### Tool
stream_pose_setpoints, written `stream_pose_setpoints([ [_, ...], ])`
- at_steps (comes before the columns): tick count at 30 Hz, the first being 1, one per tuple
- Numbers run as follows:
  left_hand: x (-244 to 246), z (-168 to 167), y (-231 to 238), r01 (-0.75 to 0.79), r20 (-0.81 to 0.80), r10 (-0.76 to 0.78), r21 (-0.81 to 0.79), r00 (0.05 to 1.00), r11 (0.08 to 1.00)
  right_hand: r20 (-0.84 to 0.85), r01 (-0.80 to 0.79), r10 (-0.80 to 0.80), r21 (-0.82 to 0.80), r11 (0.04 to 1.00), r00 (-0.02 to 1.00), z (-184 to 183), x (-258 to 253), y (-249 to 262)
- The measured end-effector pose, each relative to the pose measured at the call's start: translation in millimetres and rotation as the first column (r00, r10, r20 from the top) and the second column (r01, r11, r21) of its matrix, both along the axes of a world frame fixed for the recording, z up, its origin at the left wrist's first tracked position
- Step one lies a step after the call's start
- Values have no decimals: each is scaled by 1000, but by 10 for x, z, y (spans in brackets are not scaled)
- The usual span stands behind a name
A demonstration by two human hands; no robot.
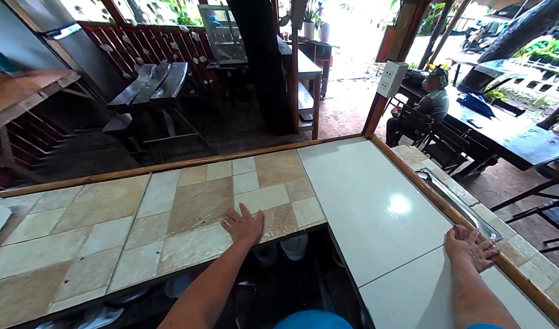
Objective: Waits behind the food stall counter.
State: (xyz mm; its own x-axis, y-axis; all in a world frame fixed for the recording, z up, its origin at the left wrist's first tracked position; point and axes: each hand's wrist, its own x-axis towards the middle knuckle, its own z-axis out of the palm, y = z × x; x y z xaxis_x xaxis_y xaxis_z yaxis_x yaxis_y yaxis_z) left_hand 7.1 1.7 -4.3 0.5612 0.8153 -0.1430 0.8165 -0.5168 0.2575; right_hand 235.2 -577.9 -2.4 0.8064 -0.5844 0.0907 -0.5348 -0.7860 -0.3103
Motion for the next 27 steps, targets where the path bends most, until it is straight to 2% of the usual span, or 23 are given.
stream_pose_setpoints([
  [10, -32, 34, -20, 14, 39, -14, -12, 999, 1000, 19, -16, 16, 4, 1000, 1000, -17, 1, -25],
  [27, -9, 23, -17, -1, 4, 1, -5, 1000, 1000, -2, 5, -5, -20, 1000, 1000, -45, 38, -36],
])
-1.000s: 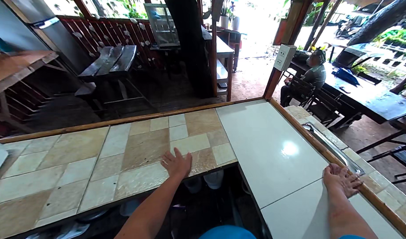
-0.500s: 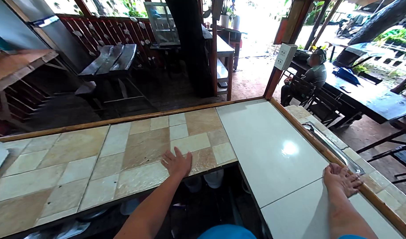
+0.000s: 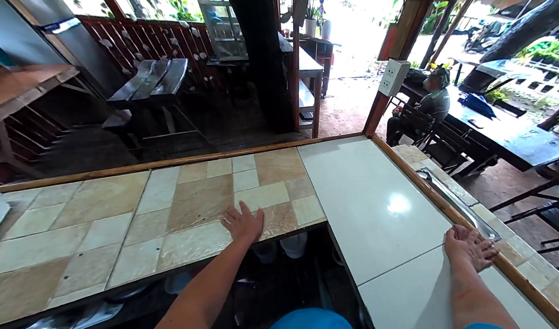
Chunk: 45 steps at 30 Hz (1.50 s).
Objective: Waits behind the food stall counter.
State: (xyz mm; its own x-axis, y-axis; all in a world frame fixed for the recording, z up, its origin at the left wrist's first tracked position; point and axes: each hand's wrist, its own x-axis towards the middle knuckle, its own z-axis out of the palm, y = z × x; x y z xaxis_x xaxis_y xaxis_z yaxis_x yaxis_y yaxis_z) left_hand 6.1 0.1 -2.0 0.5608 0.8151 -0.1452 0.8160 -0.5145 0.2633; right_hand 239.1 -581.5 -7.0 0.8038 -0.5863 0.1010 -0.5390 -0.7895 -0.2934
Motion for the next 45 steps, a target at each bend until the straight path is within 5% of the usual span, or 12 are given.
stream_pose_setpoints([
  [45, -5, 19, -4, 7, 20, -7, 0, 1000, 1000, 4, -17, 17, 16, 1000, 1000, 70, -57, 39],
])
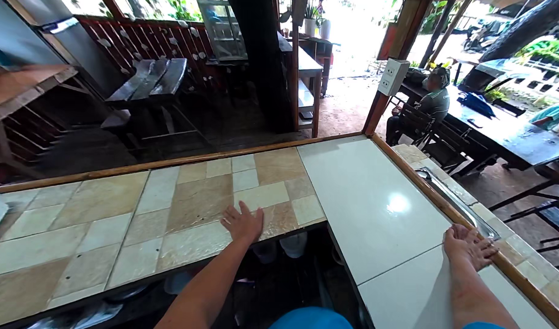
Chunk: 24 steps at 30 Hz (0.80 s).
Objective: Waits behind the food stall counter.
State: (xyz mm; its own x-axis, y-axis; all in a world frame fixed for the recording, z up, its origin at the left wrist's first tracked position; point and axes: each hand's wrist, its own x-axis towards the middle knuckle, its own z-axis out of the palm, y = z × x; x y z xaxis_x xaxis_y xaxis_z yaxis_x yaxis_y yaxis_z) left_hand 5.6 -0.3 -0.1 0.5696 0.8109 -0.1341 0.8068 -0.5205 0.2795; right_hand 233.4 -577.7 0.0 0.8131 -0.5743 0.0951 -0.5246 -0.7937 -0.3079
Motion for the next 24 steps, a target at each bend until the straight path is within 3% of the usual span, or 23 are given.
stream_pose_setpoints([
  [24, 7, -20, 10, -3, -12, 3, 1, 1000, 1000, -2, 26, -26, -22, 999, 1000, -59, 41, -21],
])
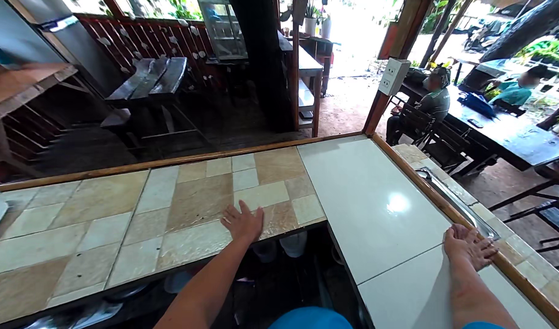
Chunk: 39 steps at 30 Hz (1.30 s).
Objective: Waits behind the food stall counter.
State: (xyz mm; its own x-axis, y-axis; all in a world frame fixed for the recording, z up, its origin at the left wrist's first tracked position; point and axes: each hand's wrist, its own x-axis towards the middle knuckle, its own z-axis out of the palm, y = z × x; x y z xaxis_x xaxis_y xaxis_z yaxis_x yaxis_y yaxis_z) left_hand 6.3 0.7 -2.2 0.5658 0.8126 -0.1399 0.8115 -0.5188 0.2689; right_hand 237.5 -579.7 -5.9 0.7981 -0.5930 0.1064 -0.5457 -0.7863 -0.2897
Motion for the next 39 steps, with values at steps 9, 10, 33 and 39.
stream_pose_setpoints([
  [9, 3, -3, -4, -4, 1, 4, 2, 1000, 1000, -4, -14, 14, 21, 1000, 1000, 38, -28, 15],
  [10, 5, -10, -1, -3, 4, 3, 3, 1000, 1000, -4, -14, 14, 19, 1000, 1000, 33, -23, 13],
  [33, -9, -3, 2, 3, 28, -2, -7, 1000, 1000, -2, -30, 30, 16, 999, 1000, 42, -36, 11],
  [39, -9, -31, 15, 6, 21, -6, 3, 1000, 1000, -1, -29, 29, 9, 1000, 1000, 32, -28, 0],
])
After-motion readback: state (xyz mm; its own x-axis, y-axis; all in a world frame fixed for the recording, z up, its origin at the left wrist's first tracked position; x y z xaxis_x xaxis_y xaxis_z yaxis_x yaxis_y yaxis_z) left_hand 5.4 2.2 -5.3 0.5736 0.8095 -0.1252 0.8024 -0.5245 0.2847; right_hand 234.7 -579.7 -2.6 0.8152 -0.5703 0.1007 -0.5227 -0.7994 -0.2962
